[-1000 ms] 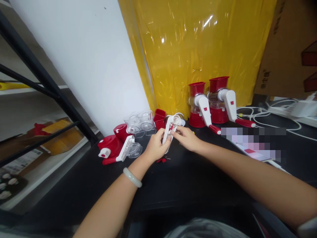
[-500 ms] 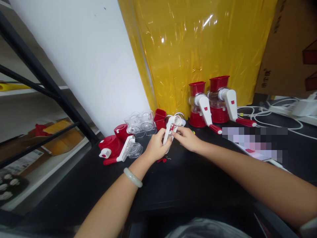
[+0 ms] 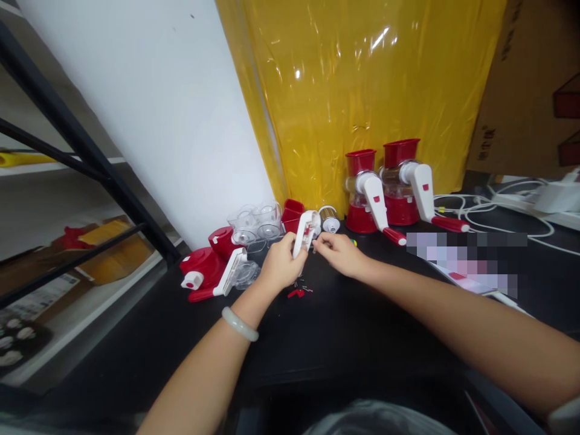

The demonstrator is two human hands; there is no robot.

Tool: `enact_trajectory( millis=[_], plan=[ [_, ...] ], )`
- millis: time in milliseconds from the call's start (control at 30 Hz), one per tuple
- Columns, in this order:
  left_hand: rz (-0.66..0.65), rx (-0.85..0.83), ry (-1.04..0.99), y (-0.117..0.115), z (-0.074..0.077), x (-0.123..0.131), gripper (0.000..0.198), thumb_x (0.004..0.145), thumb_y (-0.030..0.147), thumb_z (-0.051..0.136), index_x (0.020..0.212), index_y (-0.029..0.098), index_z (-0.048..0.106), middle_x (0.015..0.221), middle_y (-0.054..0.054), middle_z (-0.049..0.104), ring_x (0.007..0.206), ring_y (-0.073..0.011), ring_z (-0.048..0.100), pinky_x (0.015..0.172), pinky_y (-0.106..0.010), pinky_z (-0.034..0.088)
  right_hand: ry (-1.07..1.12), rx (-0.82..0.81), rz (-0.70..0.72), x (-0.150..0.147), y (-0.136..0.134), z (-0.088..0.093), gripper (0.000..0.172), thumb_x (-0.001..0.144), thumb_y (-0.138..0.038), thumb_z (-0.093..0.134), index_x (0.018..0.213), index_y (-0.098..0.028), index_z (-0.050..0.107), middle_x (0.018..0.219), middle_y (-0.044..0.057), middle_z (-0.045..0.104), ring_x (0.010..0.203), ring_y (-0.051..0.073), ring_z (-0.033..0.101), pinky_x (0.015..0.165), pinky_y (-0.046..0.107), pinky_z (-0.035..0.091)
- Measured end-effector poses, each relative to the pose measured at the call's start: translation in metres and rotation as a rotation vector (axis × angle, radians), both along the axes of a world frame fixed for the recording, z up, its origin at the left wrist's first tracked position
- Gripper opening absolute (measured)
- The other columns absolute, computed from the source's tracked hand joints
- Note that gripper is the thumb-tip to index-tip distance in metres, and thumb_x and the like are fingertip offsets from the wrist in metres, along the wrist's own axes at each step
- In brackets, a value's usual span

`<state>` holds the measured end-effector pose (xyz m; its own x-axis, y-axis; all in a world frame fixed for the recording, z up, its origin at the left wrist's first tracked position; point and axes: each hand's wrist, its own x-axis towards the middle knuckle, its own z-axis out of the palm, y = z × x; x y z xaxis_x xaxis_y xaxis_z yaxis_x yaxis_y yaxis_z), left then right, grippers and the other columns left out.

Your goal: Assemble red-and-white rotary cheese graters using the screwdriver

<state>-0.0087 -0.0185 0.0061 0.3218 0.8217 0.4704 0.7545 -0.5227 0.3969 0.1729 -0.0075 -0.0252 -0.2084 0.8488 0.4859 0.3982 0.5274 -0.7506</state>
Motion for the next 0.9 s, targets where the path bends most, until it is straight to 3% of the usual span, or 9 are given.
enact_trajectory(
  millis=[167,267,633,900],
  plan=[
    [0.337,-0.067,0.292,0.005,0.011,-0.009,0.024,0.088,0.037,0.046,0.095,0.017,0.056,0.086,-0.013,0.070,0.080,-0.0308,0.068,0.066,-0.035,0.046,-0.061,-0.028,-0.066,0.000,0.001,-0.001,0.029,0.088,-0.039,0.050,0.070,-0.019,0.058,0.052,-0.004,0.047,0.050,0.010,0.041,0.053,0.025,0.029],
    [0.427,-0.154,0.463,0.004,0.013,-0.011,0.028,0.086,0.035,0.044,0.099,0.013,0.057,0.094,-0.020,0.070,0.088,-0.0361,0.069,0.071,-0.040,0.049,-0.088,-0.027,-0.075,0.000,0.001,-0.002,0.027,0.087,-0.038,0.051,0.068,-0.019,0.056,0.054,-0.004,0.049,0.053,0.011,0.044,0.054,0.025,0.030],
    [0.413,-0.352,0.724,0.001,0.010,-0.011,0.041,0.086,0.028,0.042,0.115,0.003,0.058,0.113,-0.026,0.068,0.108,-0.0365,0.066,0.088,-0.042,0.050,-0.144,-0.012,-0.072,0.000,-0.002,-0.001,0.026,0.088,-0.035,0.051,0.068,-0.019,0.057,0.054,-0.003,0.051,0.053,0.011,0.046,0.056,0.025,0.031],
    [0.426,-0.407,0.786,0.009,0.009,-0.017,0.048,0.085,0.027,0.043,0.121,-0.001,0.058,0.117,-0.028,0.066,0.111,-0.0351,0.066,0.090,-0.039,0.051,-0.137,-0.025,-0.064,-0.001,-0.003,-0.001,0.025,0.087,-0.034,0.052,0.068,-0.019,0.056,0.053,-0.004,0.050,0.053,0.011,0.045,0.055,0.025,0.031]
  ],
)
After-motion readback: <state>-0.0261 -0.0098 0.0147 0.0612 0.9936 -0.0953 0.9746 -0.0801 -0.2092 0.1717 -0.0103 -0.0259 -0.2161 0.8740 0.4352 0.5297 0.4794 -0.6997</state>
